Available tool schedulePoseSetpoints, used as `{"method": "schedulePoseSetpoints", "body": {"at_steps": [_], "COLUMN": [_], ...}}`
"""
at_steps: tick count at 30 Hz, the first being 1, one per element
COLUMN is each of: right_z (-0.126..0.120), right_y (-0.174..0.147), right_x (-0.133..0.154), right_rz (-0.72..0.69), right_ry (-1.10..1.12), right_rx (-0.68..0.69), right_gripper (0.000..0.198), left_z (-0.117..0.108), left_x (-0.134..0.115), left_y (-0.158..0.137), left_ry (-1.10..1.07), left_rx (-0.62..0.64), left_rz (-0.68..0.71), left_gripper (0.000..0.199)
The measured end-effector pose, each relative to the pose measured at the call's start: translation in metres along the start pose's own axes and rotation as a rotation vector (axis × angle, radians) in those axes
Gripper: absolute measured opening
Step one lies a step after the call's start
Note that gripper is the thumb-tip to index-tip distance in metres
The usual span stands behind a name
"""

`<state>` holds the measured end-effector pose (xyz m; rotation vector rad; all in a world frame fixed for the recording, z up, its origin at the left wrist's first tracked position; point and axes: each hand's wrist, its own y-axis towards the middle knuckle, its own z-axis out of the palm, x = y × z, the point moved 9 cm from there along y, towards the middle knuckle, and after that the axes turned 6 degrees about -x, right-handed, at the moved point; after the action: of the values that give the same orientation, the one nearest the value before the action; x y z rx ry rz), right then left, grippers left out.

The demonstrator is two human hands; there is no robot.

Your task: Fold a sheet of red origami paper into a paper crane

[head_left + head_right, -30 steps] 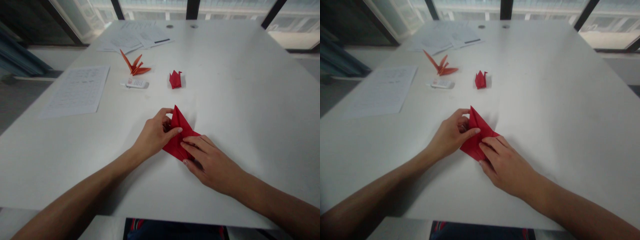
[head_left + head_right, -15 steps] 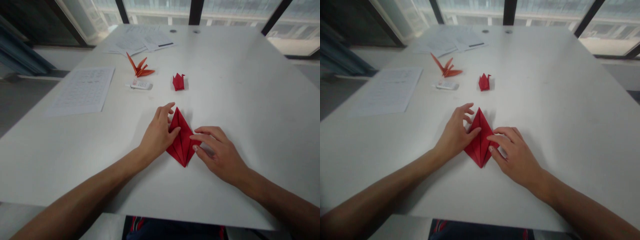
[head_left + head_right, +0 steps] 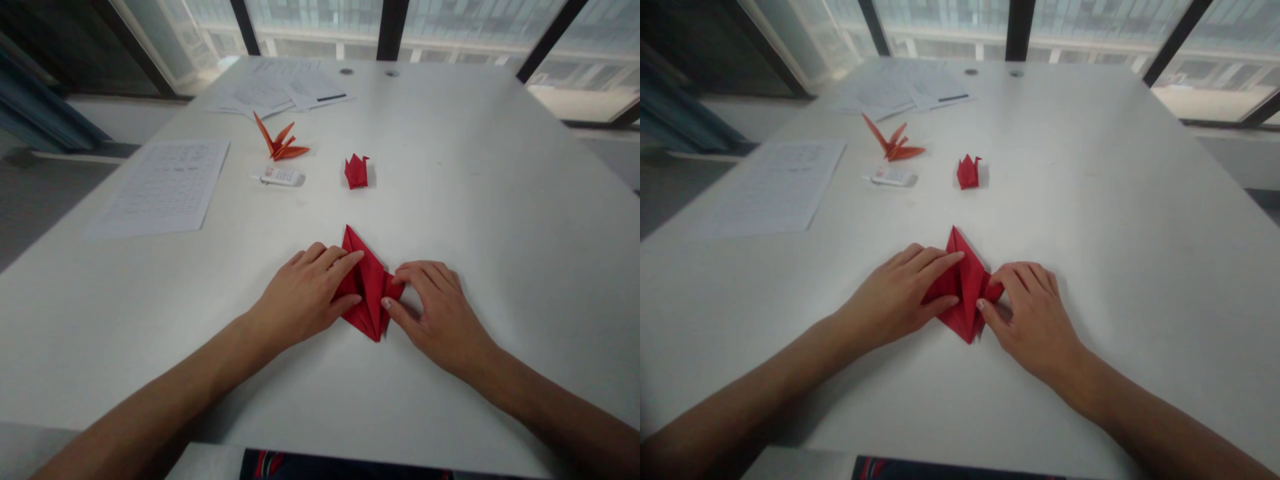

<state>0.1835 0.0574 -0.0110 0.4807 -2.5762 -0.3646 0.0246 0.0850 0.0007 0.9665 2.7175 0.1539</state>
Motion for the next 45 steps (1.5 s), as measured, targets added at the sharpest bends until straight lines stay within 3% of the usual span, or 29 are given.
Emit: {"method": "schedulePoseSetpoints", "body": {"at_steps": [5, 12, 16, 19, 22, 25, 27, 29, 32, 34, 35, 37, 41, 43, 45], "right_z": [-0.001, -0.002, 0.003, 0.011, 0.012, 0.006, -0.003, -0.012, -0.021, -0.029, -0.035, -0.047, -0.053, -0.05, -0.046], "right_y": [0.007, 0.016, 0.013, 0.008, 0.004, 0.005, 0.006, 0.006, 0.005, 0.005, 0.005, 0.003, -0.004, -0.004, -0.005], "right_x": [-0.012, -0.015, -0.012, -0.01, -0.011, -0.007, -0.003, 0.0, 0.005, 0.01, 0.016, 0.031, 0.05, 0.053, 0.056], "right_rz": [0.123, 0.273, 0.355, 0.433, 0.478, 0.443, 0.386, 0.335, 0.286, 0.212, 0.145, -0.035, -0.264, -0.311, -0.36], "right_ry": [-0.098, 0.082, 0.318, 0.638, 0.917, 1.041, 0.996, 0.855, 0.633, 0.503, 0.433, 0.294, 0.046, -0.065, -0.15], "right_rx": [-0.038, 0.019, 0.115, 0.141, 0.098, 0.059, 0.021, -0.021, -0.083, -0.163, -0.221, -0.333, -0.408, -0.399, -0.382], "right_gripper": [0.04, 0.017, 0.012, 0.011, 0.016, 0.025, 0.029, 0.028, 0.015, 0.007, 0.005, 0.012, 0.034, 0.045, 0.051], "left_z": [-0.001, 0.006, 0.008, 0.009, 0.012, 0.01, 0.004, 0.0, -0.008, -0.011, -0.009, 0.001, 0.01, 0.011, 0.015], "left_x": [0.009, 0.011, 0.011, 0.016, 0.023, 0.02, 0.018, 0.015, 0.013, 0.018, 0.019, 0.013, -0.012, -0.02, -0.02], "left_y": [-0.003, -0.004, 0.0, 0.003, 0.005, 0.007, 0.009, 0.01, 0.008, 0.001, -0.002, -0.004, 0.001, 0.003, 0.004], "left_ry": [-0.002, -0.013, -0.097, -0.272, -0.563, -0.967, -1.168, -1.194, -0.945, -0.775, -0.794, -1.009, -1.546, -1.684, -1.713], "left_rx": [-0.108, -0.117, -0.098, -0.067, -0.01, -0.005, -0.058, -0.123, -0.276, -0.393, -0.411, -0.366, -0.203, -0.155, -0.134], "left_rz": [-0.136, -0.194, -0.201, -0.233, -0.311, -0.345, -0.35, -0.342, -0.344, -0.449, -0.496, -0.521, -0.375, -0.313, -0.319], "left_gripper": [0.099, 0.102, 0.092, 0.082, 0.052, 0.027, 0.025, 0.023, 0.019, 0.033, 0.04, 0.051, 0.072, 0.084, 0.083]}}
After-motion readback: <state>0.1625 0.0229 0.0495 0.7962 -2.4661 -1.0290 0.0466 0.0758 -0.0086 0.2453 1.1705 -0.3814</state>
